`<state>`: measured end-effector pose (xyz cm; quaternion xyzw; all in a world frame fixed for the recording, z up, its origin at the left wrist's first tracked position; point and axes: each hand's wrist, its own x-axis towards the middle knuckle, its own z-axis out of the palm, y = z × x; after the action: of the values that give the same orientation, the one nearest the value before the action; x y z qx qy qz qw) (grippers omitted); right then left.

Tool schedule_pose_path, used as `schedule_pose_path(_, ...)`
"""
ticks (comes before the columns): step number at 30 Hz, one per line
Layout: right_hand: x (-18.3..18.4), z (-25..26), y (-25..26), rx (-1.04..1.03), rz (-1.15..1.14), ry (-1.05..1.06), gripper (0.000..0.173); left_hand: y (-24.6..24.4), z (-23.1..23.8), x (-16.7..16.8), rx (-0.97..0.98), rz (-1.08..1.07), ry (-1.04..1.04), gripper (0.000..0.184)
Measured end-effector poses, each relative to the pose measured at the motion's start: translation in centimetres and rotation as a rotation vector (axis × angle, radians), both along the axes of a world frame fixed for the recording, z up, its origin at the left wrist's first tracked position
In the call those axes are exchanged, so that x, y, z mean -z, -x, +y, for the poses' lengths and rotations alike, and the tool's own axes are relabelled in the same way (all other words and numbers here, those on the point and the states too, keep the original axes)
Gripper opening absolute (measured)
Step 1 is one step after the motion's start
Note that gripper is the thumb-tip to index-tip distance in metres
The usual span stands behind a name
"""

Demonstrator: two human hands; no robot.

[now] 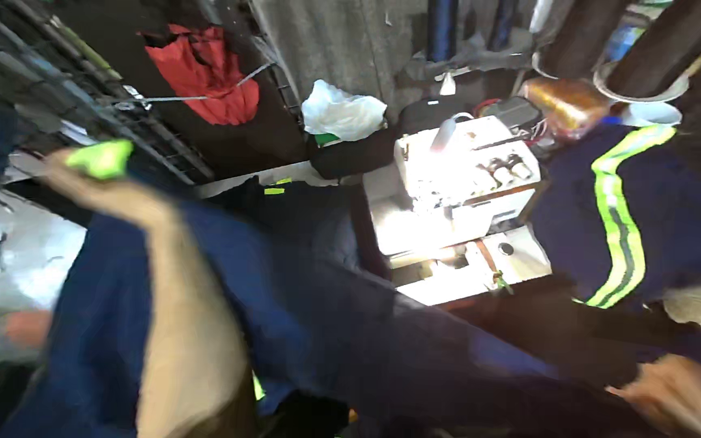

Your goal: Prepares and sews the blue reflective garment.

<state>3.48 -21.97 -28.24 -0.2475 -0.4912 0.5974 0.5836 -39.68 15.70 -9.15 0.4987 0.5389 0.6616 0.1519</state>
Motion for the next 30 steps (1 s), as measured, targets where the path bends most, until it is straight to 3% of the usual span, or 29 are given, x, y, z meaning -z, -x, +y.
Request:
schedule_pose_path(2,5.7,-0.3,-2.3,0.089,-0.64,0.277,0.021,-4.5,3.1,6.0,0.348,0.378,0.015,0.053)
schedule_pose_path(4,8.7,0.7,-2.0,-0.085,-1.298,0.581,0.024,-10.3,2.8,13.2,0.661,0.587,0.147,0.064)
schedule_pose_path(6,9.7,1.3,-0.3,-0.133,-1.539,0.785,0.031,-12.9,-0.5,17.4,0.785,0.644,0.267,0.064)
schedule_pose_path(7,9.2,1.6,0.6,-0.038,-1.585,0.783,0.033,-12.9,-1.9,18.0,0.79,0.648,0.272,0.057)
schedule_pose_path(9,7.6,2.7,2.7,0.365,-1.614,0.527,0.029,-12.1,-3.5,18.5,0.811,0.674,0.214,0.039)
schedule_pose_path(11,6.6,6.4,5.3,0.703,-1.499,0.213,0.03,-11.9,-3.8,18.6,0.807,0.817,0.169,0.037)
schedule_pose_path(14,6.4,13.6,9.8,0.892,-1.333,-0.021,0.04,-13.7,-3.3,17.4,0.781,0.974,0.245,0.042)
schedule_pose_path(18,6.4,17.6,11.6,0.968,-1.123,0.027,0.024,-15.7,-2.2,16.5,0.776,1.031,0.295,0.043)
schedule_pose_path(21,6.2,15.3,10.1,0.917,-0.986,0.046,0.024,-14.7,-1.6,16.6,0.82,0.96,0.275,0.049)
schedule_pose_path(23,5.4,13.1,8.3,0.91,-1.049,0.063,0.027,-13.7,-1.2,17.1,0.852,0.863,0.266,0.068)
schedule_pose_path(24,5.1,12.1,6.9,0.986,-1.094,0.077,0.025,-12.8,-0.9,17.5,0.861,0.831,0.271,0.072)
schedule_pose_path(26,4.3,10.8,2.4,1.229,-1.165,0.123,0.02,-10.6,-0.1,18.6,0.836,0.768,0.269,0.062)
schedule_pose_path(28,3.9,10.2,-2.7,1.332,-1.205,0.269,0.029,-8.8,-0.1,19.3,0.735,0.52,0.336,0.055)
schedule_pose_path(30,4.2,10.5,-6.5,1.175,-1.226,0.464,0.035,-8.2,-1.0,19.3,0.617,0.146,0.392,0.058)
